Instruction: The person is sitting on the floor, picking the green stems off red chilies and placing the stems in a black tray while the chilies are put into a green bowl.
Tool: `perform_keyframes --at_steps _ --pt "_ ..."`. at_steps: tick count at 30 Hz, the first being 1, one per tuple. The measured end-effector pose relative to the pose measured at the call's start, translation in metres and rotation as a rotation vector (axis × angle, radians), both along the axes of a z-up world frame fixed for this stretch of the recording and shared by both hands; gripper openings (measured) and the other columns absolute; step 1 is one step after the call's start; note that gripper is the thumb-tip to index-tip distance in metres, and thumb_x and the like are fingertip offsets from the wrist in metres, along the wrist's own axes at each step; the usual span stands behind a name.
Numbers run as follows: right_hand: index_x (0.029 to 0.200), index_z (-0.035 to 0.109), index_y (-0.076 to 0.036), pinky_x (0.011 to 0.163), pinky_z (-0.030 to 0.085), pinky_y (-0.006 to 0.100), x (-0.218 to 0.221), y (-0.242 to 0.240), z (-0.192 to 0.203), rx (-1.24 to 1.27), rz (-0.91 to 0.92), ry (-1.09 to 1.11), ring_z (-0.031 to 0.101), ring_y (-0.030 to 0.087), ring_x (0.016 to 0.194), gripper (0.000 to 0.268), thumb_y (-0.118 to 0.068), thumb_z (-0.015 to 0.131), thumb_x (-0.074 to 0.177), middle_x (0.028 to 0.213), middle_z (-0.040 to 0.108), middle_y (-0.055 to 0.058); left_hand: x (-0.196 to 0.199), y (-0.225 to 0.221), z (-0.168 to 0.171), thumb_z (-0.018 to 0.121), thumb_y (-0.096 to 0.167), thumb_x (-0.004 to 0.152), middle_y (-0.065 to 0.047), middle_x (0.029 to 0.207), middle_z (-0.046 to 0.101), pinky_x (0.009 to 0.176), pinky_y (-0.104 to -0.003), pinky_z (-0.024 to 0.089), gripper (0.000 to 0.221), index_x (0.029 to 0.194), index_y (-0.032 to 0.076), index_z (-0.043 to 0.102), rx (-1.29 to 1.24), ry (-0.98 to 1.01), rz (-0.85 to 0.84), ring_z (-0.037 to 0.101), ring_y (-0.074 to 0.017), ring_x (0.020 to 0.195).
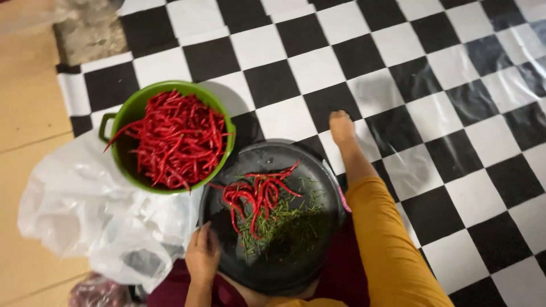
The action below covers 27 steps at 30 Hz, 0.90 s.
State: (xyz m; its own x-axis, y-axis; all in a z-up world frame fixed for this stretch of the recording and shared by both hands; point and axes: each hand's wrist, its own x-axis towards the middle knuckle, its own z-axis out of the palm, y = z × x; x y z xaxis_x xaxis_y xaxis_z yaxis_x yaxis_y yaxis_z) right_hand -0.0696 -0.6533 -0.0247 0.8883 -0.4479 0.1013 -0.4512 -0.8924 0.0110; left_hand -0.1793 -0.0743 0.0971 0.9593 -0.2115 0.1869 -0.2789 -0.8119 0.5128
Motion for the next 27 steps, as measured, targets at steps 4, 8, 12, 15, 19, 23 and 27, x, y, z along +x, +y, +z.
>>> perform_keyframes --at_steps 4,8,12,15,19,23,27 --pt "0.094 0.062 0.002 0.072 0.059 0.051 -0.018 0.008 0.004 0.074 -0.002 -0.067 0.069 0.043 0.077 0.011 0.005 0.056 0.087 0.093 0.067 0.025 -0.001 -0.009 0.020 0.066 0.003 0.084 -0.009 0.110 0.069 0.075 -0.038 0.055 0.039 0.122 0.008 0.068 -0.040 -0.066 -0.032 0.068 -0.0316 0.086" --pt "0.100 0.067 0.000 0.087 0.056 0.049 -0.028 0.030 0.024 0.088 0.023 0.117 0.064 0.040 0.096 0.020 0.008 0.062 0.082 0.108 0.064 0.022 -0.012 0.006 0.014 0.068 0.005 0.085 -0.010 0.112 0.069 0.075 -0.040 0.055 0.038 0.123 0.008 0.067 -0.077 -0.076 -0.033 0.068 -0.0336 0.087" --pt "0.096 0.069 -0.004 0.084 0.054 0.047 -0.030 0.001 0.014 0.226 -0.163 -0.099 0.065 0.040 0.091 0.015 -0.004 0.064 0.082 0.097 0.068 0.021 -0.014 0.008 0.018 0.066 0.007 0.085 -0.006 0.110 0.068 0.070 -0.038 0.053 0.041 0.125 0.011 0.067 -0.088 0.010 -0.025 0.066 -0.0296 0.079" --pt "0.128 0.056 -0.011 0.101 0.051 0.048 -0.045 0.018 0.054 0.292 -0.212 -0.063 0.056 0.042 0.118 0.045 0.002 0.064 0.086 0.130 0.052 0.022 -0.010 0.006 0.006 0.067 0.007 0.087 -0.004 0.101 0.067 0.068 -0.035 0.055 0.035 0.121 0.013 0.069 -0.053 -0.105 -0.033 0.068 -0.0256 0.077" --pt "0.157 0.044 -0.006 0.114 0.047 0.048 -0.068 0.065 0.081 0.182 -0.039 0.286 0.038 0.051 0.142 0.067 0.010 0.056 0.093 0.158 0.039 0.027 0.003 -0.009 0.004 0.070 0.006 0.084 -0.007 0.101 0.068 0.074 -0.037 0.058 0.032 0.115 0.014 0.073 0.003 -0.331 -0.153 0.071 -0.0273 0.089" --pt "0.123 0.063 0.019 0.082 0.061 0.041 -0.111 0.064 0.014 -0.154 0.296 -0.060 0.058 0.048 0.117 0.035 0.008 0.059 0.090 0.121 0.063 0.035 0.031 -0.054 0.012 0.075 0.014 0.082 -0.012 0.114 0.067 0.076 -0.044 0.055 0.034 0.116 0.012 0.073 0.011 -0.364 -0.261 0.068 -0.0326 0.097" --pt "0.086 0.066 0.001 0.053 0.051 0.032 -0.145 0.073 0.027 -0.506 0.461 -0.235 0.057 0.028 0.074 0.011 -0.005 0.058 0.080 0.076 0.055 0.012 0.060 -0.108 0.004 0.067 0.048 0.092 -0.024 0.159 0.033 0.107 -0.065 0.037 0.072 0.155 0.021 0.044 0.214 -0.034 -0.313 0.037 -0.0491 0.142"
